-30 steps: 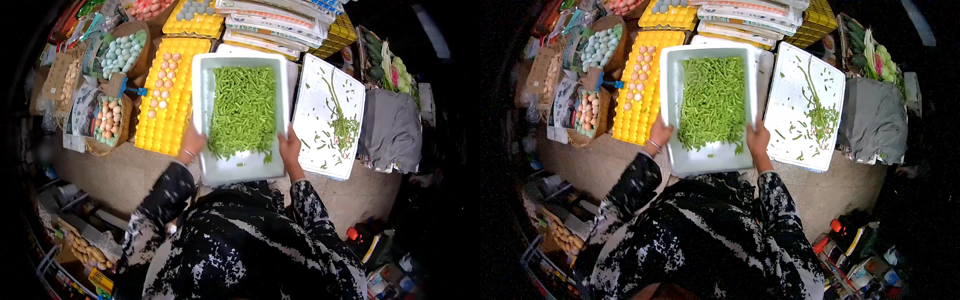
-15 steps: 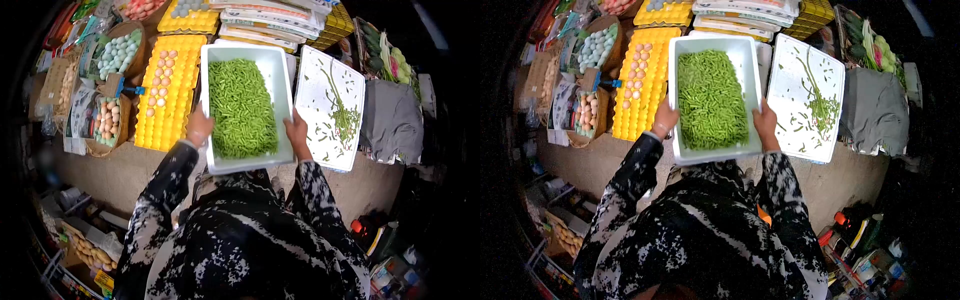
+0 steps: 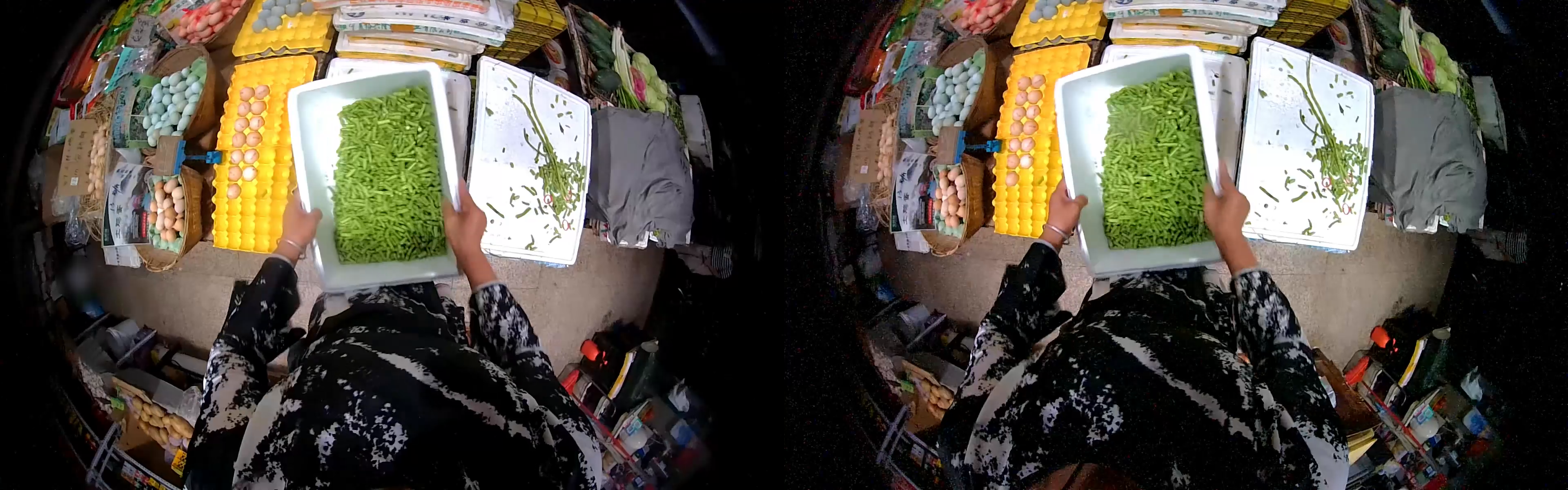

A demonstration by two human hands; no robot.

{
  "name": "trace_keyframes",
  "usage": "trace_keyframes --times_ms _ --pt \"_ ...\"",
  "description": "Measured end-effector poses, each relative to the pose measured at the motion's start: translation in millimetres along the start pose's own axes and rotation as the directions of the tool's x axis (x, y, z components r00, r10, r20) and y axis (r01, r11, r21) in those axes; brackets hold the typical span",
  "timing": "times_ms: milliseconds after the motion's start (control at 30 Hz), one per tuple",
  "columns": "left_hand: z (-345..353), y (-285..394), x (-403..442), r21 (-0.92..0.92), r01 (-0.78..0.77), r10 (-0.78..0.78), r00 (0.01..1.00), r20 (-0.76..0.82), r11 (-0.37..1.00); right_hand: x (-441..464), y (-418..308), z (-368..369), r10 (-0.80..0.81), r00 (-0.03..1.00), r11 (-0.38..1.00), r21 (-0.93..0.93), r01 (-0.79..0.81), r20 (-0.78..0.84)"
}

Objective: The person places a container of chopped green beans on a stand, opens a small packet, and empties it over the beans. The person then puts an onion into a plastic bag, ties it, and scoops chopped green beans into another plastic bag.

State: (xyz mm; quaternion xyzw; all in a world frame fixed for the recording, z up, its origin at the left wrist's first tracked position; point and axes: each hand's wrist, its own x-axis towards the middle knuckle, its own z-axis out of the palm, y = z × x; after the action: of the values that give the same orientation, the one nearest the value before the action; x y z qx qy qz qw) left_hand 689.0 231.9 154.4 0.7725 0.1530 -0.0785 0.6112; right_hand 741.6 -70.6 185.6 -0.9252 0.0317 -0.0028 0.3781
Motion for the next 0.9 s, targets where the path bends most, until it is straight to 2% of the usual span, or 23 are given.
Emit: trace_keyframes --times_ms 67,100,133,200,233,267,333,367,400,467,600,667,700,733,800,833,867,900 --pt "13 -6 15 -0.068 0.135 -0.144 0.976 -0.162 0.989 32 -16 -3 0.221 0.963 0.971 -0.126 -0.202 0.154" --pt "24 17 25 0.152 -0.001 0.030 0.981 -0.191 0.988 39 36 18 0.076 0.995 0.990 0.110 -0.084 0.072" --pt "28 56 23 0.337 0.129 -0.083 0.985 -0.149 0.933 39 48 17 0.034 0.999 0.987 0.158 -0.037 0.024" --pt "24 8 27 0.203 -0.066 0.099 0.982 -0.161 0.977 22 47 17 0.047 0.997 0.989 0.143 -0.039 -0.055" --pt "14 3 26 0.099 -0.078 0.087 0.992 -0.094 0.992 14 44 23 0.038 0.997 0.993 0.111 -0.030 -0.071" --pt "8 -2 25 0.068 0.051 -0.044 0.993 -0.108 0.996 8 40 32 0.026 0.997 0.998 0.062 -0.022 -0.069" --pt "4 -26 43 0.087 0.066 -0.056 0.992 -0.116 0.994 23 16 34 0.071 0.997 0.994 -0.080 -0.068 0.032" --pt "9 -37 53 0.088 0.067 -0.057 0.992 -0.110 0.994 34 16 39 0.084 0.994 0.996 -0.039 -0.082 0.063" --pt "13 -42 61 0.065 0.095 -0.085 0.986 -0.140 0.993 43 23 46 0.120 0.983 0.986 -0.133 -0.102 0.137" --pt "22 -56 76 0.049 0.117 -0.108 0.981 -0.162 0.992 54 34 60 0.133 0.981 0.975 -0.198 -0.104 0.144" --pt "32 -96 90 0.091 0.199 -0.184 0.972 -0.147 0.976 54 57 73 0.215 0.961 0.970 -0.148 -0.191 0.172" --pt "36 -107 88 0.283 0.242 -0.192 0.962 -0.192 0.928 44 78 72 0.168 0.949 0.986 -0.062 -0.157 0.268" --pt "35 -100 87 0.209 0.198 -0.173 0.976 -0.130 0.958 37 78 63 0.104 0.963 0.992 0.047 -0.119 0.247" --pt "30 -103 92 0.203 0.313 -0.313 0.949 -0.036 0.928 30 76 54 0.130 0.961 0.991 -0.008 -0.132 0.245" --pt "27 -162 106 0.357 0.073 -0.025 0.990 -0.139 0.931 10 76 21 0.143 0.952 0.988 0.010 -0.152 0.270" --pt "30 -138 97 0.400 0.130 -0.070 0.984 -0.162 0.907 -2 76 -1 0.219 0.932 0.976 -0.085 -0.203 0.290" --pt "36 -100 79 0.414 0.099 -0.051 0.991 -0.126 0.905 -19 79 -22 0.301 0.906 0.950 -0.178 -0.257 0.299" --pt "42 -56 61 0.427 0.067 -0.032 0.995 -0.089 0.902 -45 98 -33 0.314 0.920 0.938 -0.229 -0.262 0.235"
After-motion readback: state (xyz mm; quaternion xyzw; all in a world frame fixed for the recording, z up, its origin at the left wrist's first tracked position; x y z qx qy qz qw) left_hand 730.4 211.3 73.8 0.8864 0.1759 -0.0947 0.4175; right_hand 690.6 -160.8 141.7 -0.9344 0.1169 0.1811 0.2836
